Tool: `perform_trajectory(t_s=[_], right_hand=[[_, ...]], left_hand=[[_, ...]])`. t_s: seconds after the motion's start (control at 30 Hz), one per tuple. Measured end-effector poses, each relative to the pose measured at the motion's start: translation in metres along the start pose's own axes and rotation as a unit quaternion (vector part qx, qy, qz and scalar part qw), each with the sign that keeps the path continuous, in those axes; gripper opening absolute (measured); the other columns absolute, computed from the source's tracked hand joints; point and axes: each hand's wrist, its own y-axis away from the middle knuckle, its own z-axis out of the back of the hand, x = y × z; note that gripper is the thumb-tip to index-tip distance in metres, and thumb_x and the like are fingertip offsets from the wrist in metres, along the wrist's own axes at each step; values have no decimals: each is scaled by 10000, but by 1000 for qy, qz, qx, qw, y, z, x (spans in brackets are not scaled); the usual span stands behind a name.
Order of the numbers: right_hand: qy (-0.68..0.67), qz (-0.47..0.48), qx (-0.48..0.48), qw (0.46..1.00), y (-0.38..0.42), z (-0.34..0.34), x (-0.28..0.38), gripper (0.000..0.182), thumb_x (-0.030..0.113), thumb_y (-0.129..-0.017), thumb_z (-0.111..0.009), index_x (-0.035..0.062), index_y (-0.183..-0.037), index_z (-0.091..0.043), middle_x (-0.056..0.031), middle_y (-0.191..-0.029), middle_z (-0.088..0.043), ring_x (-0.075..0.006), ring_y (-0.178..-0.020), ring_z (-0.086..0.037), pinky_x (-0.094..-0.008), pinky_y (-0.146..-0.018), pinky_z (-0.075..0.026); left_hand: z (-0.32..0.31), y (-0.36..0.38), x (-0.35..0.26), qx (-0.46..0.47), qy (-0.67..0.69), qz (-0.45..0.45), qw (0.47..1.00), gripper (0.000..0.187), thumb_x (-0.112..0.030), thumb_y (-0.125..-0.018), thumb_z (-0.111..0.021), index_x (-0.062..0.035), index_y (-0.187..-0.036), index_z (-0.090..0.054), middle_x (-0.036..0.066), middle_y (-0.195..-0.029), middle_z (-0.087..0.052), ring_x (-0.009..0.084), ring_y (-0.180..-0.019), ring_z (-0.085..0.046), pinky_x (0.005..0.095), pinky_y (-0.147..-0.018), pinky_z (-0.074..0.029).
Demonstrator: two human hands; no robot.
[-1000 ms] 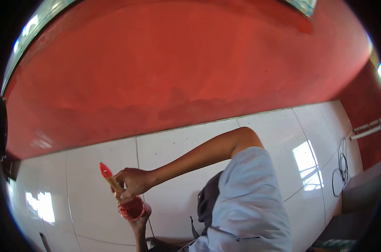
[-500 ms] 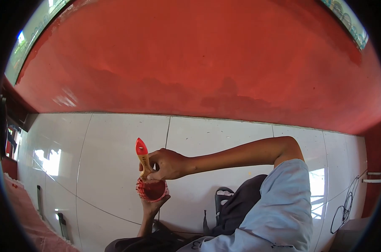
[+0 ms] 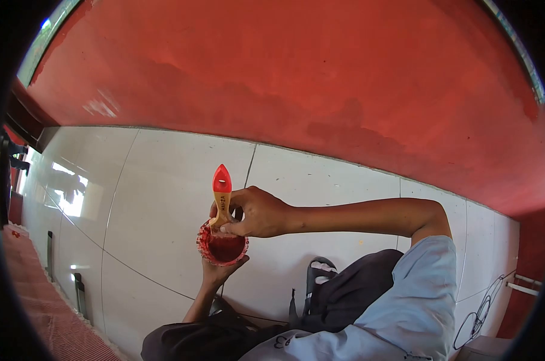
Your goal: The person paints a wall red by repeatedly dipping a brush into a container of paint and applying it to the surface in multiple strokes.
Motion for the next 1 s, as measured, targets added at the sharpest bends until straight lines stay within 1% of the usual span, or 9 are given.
perform_trajectory(t_s=[0.1,0.2,0.4,0.6,0.7,0.73,0.83,1.0], right_hand=[[0,-2,0,1000,-1,0,-1,280,199,-791,-653,57,-1026,-594,-50,-869,-655,-144,-751,-577,-310,-735,-467],[22,8,10,1000,-1,2,-2,253,187,-824,-656,66,-1042,-611,-38,-899,-657,-136,-788,-606,-292,-686,-482],[28,17,11,999,-3,3,-6,257,197,-822,-654,69,-1041,-614,-44,-910,-663,-146,-794,-612,-297,-685,-483],[16,15,9,1000,-2,2,-7,255,192,-815,-658,65,-1031,-614,-45,-920,-664,-146,-822,-611,-299,-702,-482],[26,-2,11,1000,-2,3,-2,255,185,-811,-656,58,-1028,-613,-46,-923,-666,-149,-831,-612,-299,-714,-481],[25,3,11,1000,-2,3,-3,255,182,-810,-654,57,-1029,-612,-46,-924,-666,-152,-832,-612,-301,-717,-481],[20,15,9,1000,-2,3,-5,257,174,-806,-651,54,-1031,-612,-48,-928,-667,-158,-835,-614,-308,-725,-481],[13,23,7,1000,-1,4,-5,261,163,-801,-651,48,-1032,-612,-48,-928,-670,-161,-829,-613,-316,-734,-479]], left_hand=[[-1,-1,-1,4,-3,10,1000,749,-155,-641,-826,-29,-1251,-410,102,-1169,-541,204,-1065,-566,341,-904,-477],[0,0,2,8,-10,21,1000,752,-159,-640,-827,-29,-1251,-407,105,-1170,-539,206,-1056,-571,340,-903,-480],[0,1,4,6,-33,40,999,777,-162,-631,-831,-25,-1262,-398,111,-1175,-533,208,-1060,-567,340,-901,-481],[0,1,3,2,-20,45,999,810,-162,-627,-832,-25,-1285,-380,108,-1186,-523,206,-1070,-558,341,-903,-479],[1,3,9,-3,-25,38,999,801,-157,-631,-829,-27,-1282,-382,104,-1184,-524,203,-1069,-557,340,-904,-477],[1,4,11,-5,-27,34,999,795,-154,-632,-827,-29,-1280,-384,103,-1182,-524,202,-1068,-557,339,-904,-476],[-1,4,7,3,-22,62,998,781,-149,-636,-825,-33,-1273,-388,98,-1182,-524,199,-1070,-555,338,-905,-473],[-1,5,8,1,-22,53,998,780,-152,-636,-828,-33,-1268,-387,95,-1184,-520,199,-1069,-554,339,-905,-471]])
